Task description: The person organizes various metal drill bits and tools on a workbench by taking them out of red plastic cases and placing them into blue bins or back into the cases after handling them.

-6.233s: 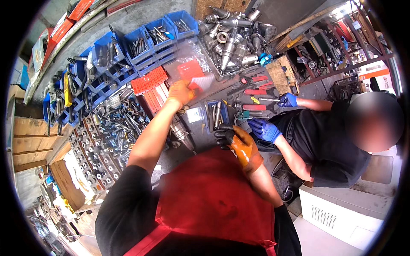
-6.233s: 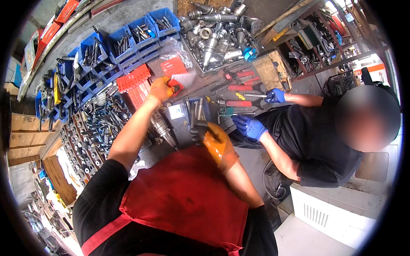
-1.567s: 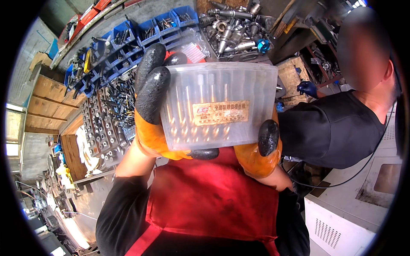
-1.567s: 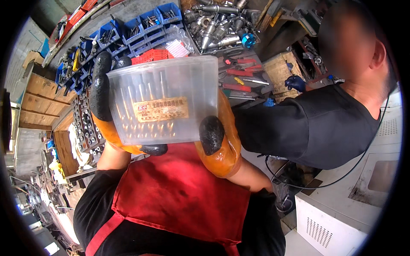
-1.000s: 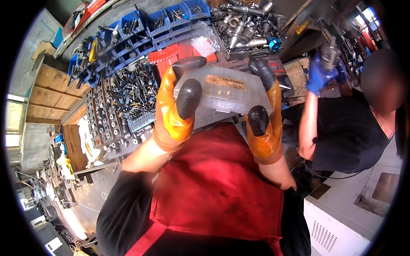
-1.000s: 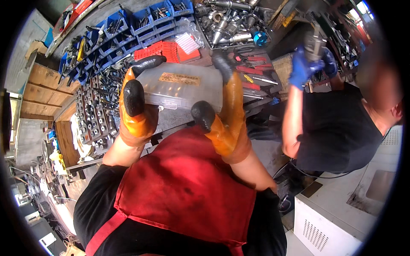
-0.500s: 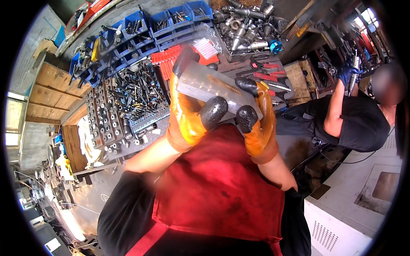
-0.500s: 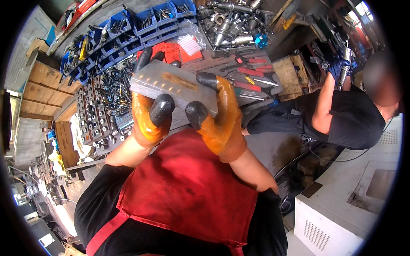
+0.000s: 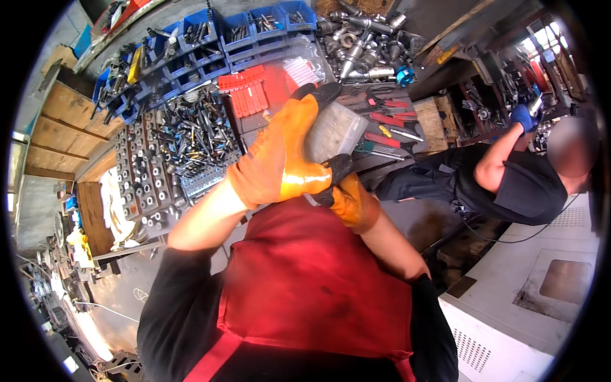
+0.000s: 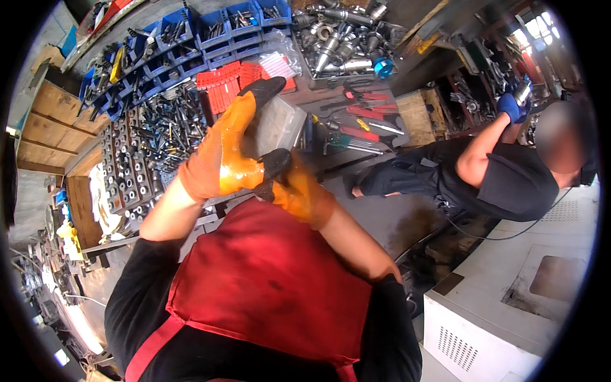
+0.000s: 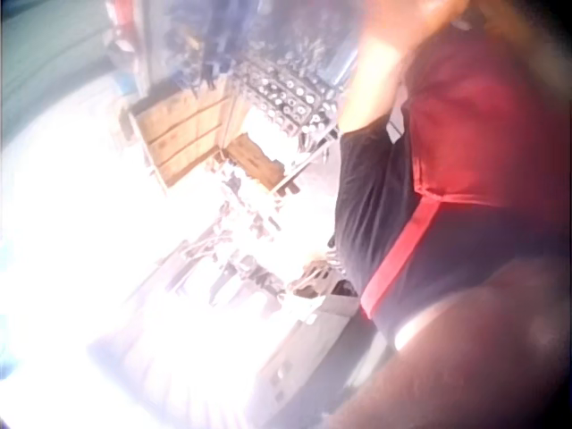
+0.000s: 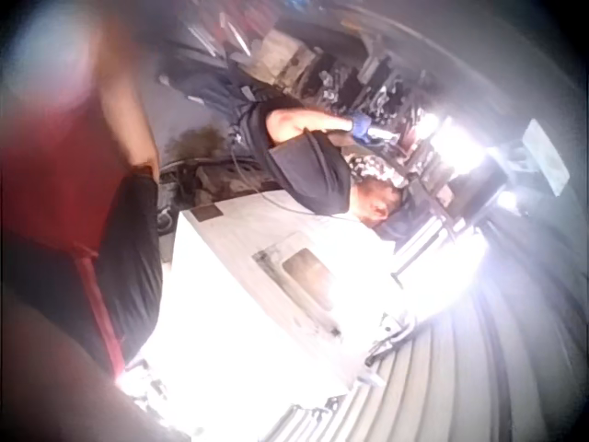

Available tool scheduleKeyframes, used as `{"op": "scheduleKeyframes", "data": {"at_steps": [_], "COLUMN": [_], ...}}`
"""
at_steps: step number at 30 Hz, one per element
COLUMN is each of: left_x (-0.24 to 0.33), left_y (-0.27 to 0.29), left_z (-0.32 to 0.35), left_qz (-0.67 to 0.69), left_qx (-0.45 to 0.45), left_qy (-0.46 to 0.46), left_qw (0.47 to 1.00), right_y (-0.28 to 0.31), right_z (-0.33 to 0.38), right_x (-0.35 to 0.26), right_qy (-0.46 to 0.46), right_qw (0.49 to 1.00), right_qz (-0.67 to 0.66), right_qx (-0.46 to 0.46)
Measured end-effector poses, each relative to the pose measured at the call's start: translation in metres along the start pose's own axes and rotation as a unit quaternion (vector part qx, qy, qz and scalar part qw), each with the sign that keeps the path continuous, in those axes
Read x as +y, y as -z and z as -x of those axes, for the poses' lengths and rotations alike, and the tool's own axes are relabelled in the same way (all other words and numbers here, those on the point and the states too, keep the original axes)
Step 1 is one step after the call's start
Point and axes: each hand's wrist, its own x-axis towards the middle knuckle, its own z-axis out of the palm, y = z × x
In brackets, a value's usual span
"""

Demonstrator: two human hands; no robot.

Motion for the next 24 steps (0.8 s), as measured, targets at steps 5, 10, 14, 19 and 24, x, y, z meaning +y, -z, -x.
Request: {"op": "scheduleKeyframes", "data": {"at_steps": [5,10,14,19,24], "left_x": [0.026,0.046,0.034,0.024,0.017], "left_y": [0.022,0.032,0.032,0.034,0.024], "left_z": [-0.017,-0.026,-0.035,-0.044,-0.058], "left_qz": [-0.076,-0.102,-0.054,0.104,0.025], "left_qx": [-0.108,-0.08,-0.049,-0.162,-0.2], "left_qy": [0.014,-0.07,-0.154,0.026,0.012], "left_qw": [0.991,0.989,0.985,0.981,0.979], "right_y": [-0.002,0.01,0.016,-0.014,-0.006], "right_z": [-0.01,-0.015,-0.016,-0.012,0.001], "right_x": [0.008,0.029,0.038,-0.008,0.032], "right_qy": [0.064,0.273,0.314,0.118,0.086], "right_qw": [0.996,0.918,0.858,0.98,0.95], "right_qz": [0.061,0.277,0.399,-0.079,0.27], "right_qx": [0.004,0.077,0.08,0.142,0.128]}}
